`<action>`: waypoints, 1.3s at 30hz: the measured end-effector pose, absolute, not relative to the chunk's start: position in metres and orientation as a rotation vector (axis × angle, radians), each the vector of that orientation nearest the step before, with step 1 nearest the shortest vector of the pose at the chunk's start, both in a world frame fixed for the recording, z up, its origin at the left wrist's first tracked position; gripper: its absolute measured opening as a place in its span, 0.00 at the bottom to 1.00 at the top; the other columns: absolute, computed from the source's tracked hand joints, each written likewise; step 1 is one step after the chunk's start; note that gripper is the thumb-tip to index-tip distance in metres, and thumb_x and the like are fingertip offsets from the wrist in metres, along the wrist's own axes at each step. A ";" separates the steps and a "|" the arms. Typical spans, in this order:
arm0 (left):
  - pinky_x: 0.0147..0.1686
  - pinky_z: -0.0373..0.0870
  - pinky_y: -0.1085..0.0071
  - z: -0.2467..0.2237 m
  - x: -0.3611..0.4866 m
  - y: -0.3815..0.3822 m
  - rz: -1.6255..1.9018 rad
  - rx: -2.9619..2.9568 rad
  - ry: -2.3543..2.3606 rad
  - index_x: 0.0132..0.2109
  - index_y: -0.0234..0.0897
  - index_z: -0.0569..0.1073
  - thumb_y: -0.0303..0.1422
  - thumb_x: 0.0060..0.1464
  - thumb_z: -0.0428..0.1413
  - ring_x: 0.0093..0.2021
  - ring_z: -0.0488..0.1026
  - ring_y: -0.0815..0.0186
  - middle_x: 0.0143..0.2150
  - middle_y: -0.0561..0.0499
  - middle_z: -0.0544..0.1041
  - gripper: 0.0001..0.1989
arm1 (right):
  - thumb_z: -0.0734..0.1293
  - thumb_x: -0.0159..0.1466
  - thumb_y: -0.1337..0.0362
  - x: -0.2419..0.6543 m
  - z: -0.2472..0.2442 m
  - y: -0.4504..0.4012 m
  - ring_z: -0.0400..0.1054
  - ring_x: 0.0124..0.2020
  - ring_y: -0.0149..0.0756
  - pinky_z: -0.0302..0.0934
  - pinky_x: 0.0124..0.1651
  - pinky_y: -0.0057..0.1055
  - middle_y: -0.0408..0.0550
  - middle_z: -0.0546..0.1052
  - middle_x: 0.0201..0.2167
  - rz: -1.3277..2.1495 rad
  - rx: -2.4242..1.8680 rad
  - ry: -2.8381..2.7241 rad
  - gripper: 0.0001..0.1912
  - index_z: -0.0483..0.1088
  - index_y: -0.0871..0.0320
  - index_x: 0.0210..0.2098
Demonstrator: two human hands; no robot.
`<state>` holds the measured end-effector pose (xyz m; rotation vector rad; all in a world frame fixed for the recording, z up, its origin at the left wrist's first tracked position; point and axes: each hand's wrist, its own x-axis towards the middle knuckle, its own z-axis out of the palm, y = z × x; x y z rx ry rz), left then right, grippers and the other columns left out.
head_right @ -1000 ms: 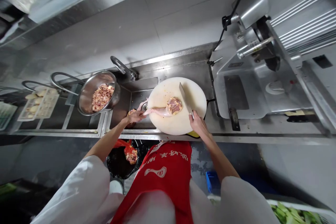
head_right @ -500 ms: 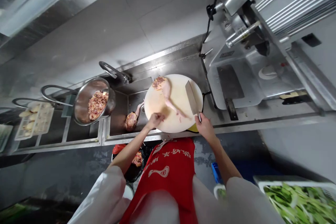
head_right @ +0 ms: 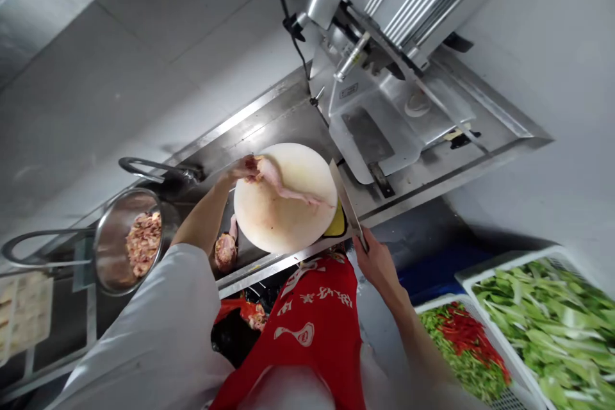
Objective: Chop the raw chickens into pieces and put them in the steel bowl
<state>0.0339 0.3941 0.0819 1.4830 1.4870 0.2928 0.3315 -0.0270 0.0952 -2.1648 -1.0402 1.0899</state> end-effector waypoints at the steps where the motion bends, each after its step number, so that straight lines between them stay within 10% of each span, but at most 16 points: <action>1: 0.39 0.74 0.63 0.082 0.036 0.399 0.228 1.476 1.460 0.48 0.26 0.71 0.24 0.34 0.71 0.32 0.74 0.65 0.30 0.50 0.76 0.31 | 0.58 0.67 0.48 0.332 0.095 -0.035 0.74 0.35 0.43 0.60 0.36 0.30 0.52 0.80 0.36 1.080 -2.171 -0.990 0.26 0.69 0.55 0.58; 9: 0.30 0.75 0.66 0.101 0.017 0.357 0.089 1.368 1.415 0.33 0.32 0.75 0.32 0.21 0.74 0.29 0.74 0.62 0.28 0.47 0.78 0.27 | 0.58 0.66 0.45 0.328 0.091 -0.059 0.72 0.28 0.41 0.59 0.27 0.29 0.48 0.77 0.25 1.075 -2.198 -0.785 0.27 0.72 0.56 0.52; 21: 0.40 0.75 0.67 0.272 -0.108 0.172 0.340 2.097 1.519 0.40 0.44 0.79 0.33 0.39 0.63 0.40 0.77 0.57 0.41 0.47 0.79 0.15 | 0.56 0.70 0.54 0.308 0.087 0.032 0.74 0.40 0.46 0.59 0.40 0.31 0.55 0.80 0.44 1.114 -2.083 -1.494 0.23 0.67 0.55 0.60; 39: 0.44 0.71 0.72 0.264 -0.127 0.081 0.226 2.311 1.523 0.50 0.39 0.74 0.28 0.55 0.51 0.47 0.77 0.61 0.50 0.46 0.77 0.17 | 0.46 0.75 0.57 0.186 0.108 0.126 0.74 0.35 0.45 0.58 0.40 0.33 0.58 0.79 0.37 0.752 -2.050 -1.957 0.26 0.60 0.64 0.62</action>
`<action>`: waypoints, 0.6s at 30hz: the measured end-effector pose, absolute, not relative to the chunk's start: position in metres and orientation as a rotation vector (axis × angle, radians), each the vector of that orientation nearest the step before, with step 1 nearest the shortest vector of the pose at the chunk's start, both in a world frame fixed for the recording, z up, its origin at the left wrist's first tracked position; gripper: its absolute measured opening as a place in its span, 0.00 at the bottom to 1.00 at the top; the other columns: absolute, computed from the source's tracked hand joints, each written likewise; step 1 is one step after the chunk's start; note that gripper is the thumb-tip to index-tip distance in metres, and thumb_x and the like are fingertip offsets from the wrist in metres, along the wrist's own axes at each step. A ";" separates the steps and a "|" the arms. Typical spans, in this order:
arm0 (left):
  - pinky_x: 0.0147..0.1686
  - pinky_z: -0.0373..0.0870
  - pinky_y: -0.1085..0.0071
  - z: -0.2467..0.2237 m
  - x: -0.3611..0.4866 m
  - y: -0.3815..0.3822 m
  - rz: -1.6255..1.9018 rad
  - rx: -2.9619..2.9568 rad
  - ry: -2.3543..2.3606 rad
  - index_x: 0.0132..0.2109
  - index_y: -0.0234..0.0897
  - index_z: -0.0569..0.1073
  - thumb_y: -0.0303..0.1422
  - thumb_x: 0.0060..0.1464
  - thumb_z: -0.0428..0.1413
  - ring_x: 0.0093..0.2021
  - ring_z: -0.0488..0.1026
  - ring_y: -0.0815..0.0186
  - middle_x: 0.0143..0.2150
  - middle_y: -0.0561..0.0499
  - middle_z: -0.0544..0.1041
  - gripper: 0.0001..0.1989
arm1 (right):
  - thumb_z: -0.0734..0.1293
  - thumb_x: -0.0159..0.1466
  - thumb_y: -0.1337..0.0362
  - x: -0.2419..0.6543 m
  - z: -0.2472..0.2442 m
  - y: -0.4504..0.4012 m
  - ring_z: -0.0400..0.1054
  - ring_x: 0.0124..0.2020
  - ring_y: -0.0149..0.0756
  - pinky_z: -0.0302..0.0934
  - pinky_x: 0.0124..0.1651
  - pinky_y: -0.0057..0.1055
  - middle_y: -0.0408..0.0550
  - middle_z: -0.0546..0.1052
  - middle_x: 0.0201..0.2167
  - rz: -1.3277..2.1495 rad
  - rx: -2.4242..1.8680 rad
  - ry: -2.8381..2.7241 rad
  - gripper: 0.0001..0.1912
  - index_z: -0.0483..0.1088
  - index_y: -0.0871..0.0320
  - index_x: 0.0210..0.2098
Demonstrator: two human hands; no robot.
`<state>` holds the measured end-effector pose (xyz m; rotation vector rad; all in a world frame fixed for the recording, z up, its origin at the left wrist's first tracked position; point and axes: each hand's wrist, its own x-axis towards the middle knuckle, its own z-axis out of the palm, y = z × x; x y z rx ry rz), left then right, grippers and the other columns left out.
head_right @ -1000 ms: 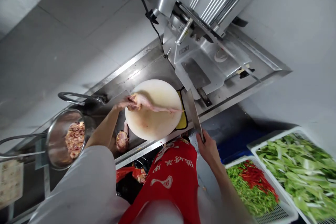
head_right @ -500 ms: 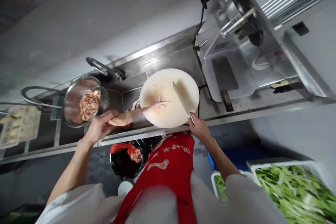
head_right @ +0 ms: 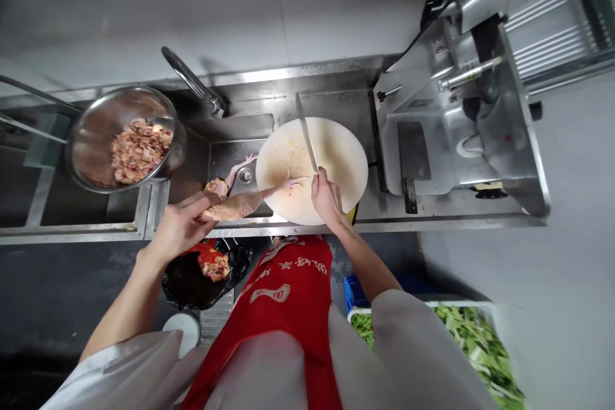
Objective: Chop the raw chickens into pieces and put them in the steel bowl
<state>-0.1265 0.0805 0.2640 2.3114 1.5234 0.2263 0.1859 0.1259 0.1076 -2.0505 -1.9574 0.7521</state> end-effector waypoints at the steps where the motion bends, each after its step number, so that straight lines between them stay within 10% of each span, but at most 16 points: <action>1: 0.44 0.72 0.72 0.264 -0.125 0.081 0.236 2.314 1.515 0.50 0.39 0.74 0.28 0.54 0.51 0.48 0.77 0.61 0.50 0.46 0.77 0.17 | 0.46 0.75 0.57 0.181 0.103 0.126 0.74 0.36 0.45 0.59 0.40 0.34 0.58 0.79 0.37 0.772 -2.064 -1.962 0.25 0.61 0.64 0.61; 18: 0.45 0.70 0.71 0.273 -0.172 0.126 0.214 2.271 1.515 0.49 0.37 0.76 0.26 0.49 0.50 0.47 0.77 0.61 0.49 0.45 0.78 0.20 | 0.51 0.74 0.55 0.163 0.115 0.192 0.73 0.35 0.42 0.57 0.39 0.30 0.55 0.80 0.37 0.848 -1.612 -2.343 0.23 0.67 0.60 0.57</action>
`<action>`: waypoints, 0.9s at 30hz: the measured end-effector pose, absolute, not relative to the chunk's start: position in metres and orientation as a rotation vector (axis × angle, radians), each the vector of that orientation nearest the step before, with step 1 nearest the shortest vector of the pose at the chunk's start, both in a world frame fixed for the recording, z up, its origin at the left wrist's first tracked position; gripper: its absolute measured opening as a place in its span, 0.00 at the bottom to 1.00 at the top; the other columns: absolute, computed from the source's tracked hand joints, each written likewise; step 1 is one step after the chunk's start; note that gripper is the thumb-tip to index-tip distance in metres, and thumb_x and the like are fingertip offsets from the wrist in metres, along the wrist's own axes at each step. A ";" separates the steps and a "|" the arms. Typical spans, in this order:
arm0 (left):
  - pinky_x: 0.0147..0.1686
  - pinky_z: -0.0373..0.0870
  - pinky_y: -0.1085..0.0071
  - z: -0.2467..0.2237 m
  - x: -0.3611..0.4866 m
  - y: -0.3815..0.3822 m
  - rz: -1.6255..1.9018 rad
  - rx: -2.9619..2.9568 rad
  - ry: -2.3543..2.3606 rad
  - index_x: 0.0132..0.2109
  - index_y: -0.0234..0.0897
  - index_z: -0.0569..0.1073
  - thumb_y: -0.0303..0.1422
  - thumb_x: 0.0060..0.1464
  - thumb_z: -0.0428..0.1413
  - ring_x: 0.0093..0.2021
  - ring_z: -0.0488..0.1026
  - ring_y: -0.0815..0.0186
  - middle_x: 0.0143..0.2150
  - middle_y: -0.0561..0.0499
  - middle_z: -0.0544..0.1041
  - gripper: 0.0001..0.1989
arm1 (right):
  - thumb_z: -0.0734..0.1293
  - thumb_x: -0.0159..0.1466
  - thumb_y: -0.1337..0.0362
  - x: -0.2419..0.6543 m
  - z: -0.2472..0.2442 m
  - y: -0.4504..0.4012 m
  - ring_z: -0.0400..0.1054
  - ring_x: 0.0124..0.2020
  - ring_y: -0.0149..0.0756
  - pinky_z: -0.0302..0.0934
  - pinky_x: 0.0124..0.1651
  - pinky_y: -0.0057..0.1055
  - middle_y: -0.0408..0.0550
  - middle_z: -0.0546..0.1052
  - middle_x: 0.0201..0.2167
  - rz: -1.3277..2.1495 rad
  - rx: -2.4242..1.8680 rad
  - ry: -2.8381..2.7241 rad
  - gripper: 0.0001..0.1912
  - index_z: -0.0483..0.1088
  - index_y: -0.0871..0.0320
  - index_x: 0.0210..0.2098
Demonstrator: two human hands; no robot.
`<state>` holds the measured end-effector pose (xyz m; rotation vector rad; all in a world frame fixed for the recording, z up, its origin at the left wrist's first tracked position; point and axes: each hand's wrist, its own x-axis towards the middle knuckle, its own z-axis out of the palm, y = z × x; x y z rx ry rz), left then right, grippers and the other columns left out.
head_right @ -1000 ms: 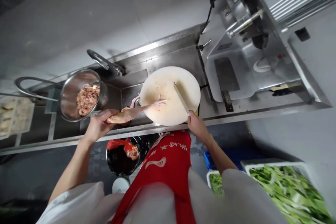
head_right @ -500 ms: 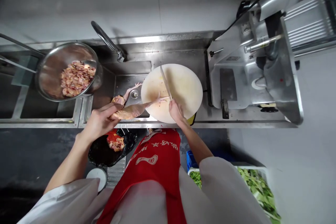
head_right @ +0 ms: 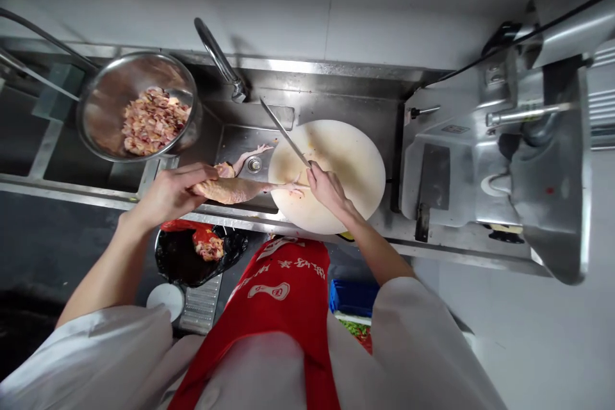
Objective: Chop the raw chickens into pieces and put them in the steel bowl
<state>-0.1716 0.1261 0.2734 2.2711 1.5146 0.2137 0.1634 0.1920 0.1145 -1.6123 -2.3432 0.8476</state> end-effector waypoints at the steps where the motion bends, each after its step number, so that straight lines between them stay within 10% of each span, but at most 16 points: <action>1: 0.45 0.70 0.71 0.274 -0.171 0.127 0.203 2.263 1.514 0.50 0.37 0.76 0.26 0.50 0.50 0.47 0.76 0.60 0.49 0.45 0.78 0.20 | 0.51 0.74 0.55 0.157 0.110 0.192 0.73 0.36 0.42 0.57 0.39 0.30 0.55 0.80 0.38 0.887 -1.613 -2.351 0.23 0.67 0.60 0.56; 15: 0.44 0.69 0.70 0.273 -0.177 0.120 0.244 2.197 1.507 0.47 0.36 0.75 0.25 0.48 0.51 0.46 0.75 0.60 0.46 0.45 0.77 0.19 | 0.54 0.72 0.55 0.154 0.096 0.209 0.73 0.37 0.42 0.60 0.39 0.29 0.56 0.80 0.38 0.977 -1.583 -2.301 0.20 0.71 0.60 0.48; 21: 0.46 0.69 0.70 0.272 -0.179 0.117 0.270 2.145 1.582 0.46 0.36 0.75 0.28 0.49 0.52 0.45 0.75 0.60 0.45 0.45 0.77 0.16 | 0.54 0.72 0.53 0.155 0.078 0.214 0.64 0.19 0.31 0.56 0.25 0.26 0.46 0.76 0.27 1.409 -1.771 -2.158 0.20 0.69 0.60 0.48; 27: 0.41 0.69 0.70 0.251 -0.180 0.073 0.439 1.982 1.987 0.45 0.35 0.73 0.31 0.51 0.56 0.40 0.73 0.62 0.40 0.47 0.75 0.13 | 0.53 0.72 0.55 0.186 0.086 0.175 0.68 0.26 0.38 0.58 0.32 0.29 0.51 0.77 0.29 0.976 -1.950 -2.049 0.20 0.69 0.61 0.48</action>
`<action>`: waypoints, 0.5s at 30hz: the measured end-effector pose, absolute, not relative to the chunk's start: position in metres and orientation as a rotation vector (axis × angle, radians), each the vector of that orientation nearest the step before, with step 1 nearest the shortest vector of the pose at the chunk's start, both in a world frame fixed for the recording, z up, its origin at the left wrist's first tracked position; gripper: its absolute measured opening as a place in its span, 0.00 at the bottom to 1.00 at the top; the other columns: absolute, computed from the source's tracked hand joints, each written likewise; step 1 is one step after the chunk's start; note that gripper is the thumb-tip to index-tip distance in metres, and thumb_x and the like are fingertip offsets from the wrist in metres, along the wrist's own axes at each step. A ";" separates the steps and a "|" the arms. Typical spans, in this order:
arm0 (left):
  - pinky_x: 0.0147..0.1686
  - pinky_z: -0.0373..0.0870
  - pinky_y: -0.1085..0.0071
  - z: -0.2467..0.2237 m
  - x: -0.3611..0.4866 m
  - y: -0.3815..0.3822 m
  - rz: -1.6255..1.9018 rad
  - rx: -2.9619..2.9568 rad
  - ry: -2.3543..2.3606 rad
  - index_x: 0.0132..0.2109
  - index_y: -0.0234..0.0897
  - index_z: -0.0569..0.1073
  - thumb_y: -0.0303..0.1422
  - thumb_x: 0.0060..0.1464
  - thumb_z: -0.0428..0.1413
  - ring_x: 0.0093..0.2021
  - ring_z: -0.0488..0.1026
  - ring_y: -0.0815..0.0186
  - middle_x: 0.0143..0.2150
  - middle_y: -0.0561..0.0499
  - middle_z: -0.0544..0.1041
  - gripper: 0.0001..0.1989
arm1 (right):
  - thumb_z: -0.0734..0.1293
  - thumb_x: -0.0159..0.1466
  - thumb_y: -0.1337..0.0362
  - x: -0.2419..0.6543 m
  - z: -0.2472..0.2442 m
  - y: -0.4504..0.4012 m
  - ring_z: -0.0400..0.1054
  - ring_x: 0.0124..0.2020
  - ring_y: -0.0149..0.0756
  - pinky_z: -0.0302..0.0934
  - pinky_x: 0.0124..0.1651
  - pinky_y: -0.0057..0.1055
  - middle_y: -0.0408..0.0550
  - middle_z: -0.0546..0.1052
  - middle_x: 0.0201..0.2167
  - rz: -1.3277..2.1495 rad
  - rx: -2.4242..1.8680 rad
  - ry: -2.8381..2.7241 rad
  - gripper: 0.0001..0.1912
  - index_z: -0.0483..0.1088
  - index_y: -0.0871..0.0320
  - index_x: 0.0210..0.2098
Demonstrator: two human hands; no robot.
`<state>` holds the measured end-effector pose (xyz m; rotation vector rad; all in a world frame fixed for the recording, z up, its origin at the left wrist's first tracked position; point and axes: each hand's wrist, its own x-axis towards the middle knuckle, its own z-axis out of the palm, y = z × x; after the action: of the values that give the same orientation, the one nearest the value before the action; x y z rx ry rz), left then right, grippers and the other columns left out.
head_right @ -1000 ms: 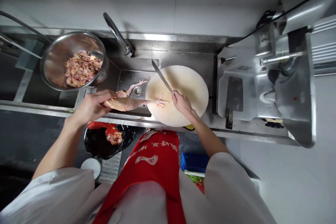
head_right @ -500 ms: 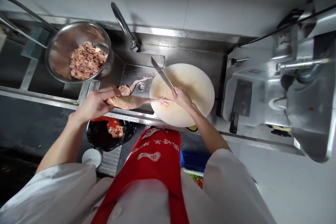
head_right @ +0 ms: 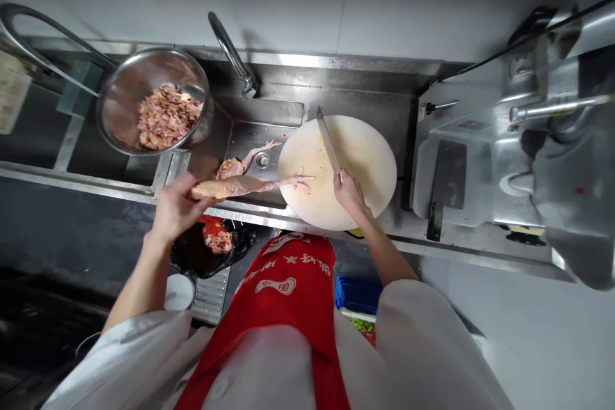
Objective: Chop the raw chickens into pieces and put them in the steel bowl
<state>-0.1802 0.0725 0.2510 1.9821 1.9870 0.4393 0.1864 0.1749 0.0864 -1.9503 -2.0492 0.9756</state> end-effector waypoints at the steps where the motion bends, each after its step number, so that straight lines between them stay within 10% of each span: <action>1: 0.41 0.69 0.70 0.248 -0.177 0.062 0.446 1.958 2.022 0.45 0.35 0.73 0.31 0.52 0.57 0.40 0.73 0.61 0.40 0.47 0.75 0.13 | 0.52 0.72 0.55 0.189 0.087 0.154 0.70 0.28 0.40 0.58 0.33 0.30 0.53 0.77 0.30 0.940 -1.981 -2.028 0.21 0.69 0.61 0.50; 15: 0.42 0.69 0.69 0.225 -0.163 0.016 0.543 2.008 1.891 0.46 0.37 0.72 0.30 0.56 0.55 0.41 0.74 0.60 0.41 0.47 0.75 0.10 | 0.51 0.72 0.60 0.098 0.109 -0.028 0.75 0.35 0.45 0.58 0.37 0.31 0.60 0.80 0.37 0.969 -2.311 -1.601 0.22 0.67 0.64 0.56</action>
<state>-0.1630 0.0157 0.2254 2.0085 1.8911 0.5433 0.0978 -0.0280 0.1093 -2.3108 -1.6006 0.9687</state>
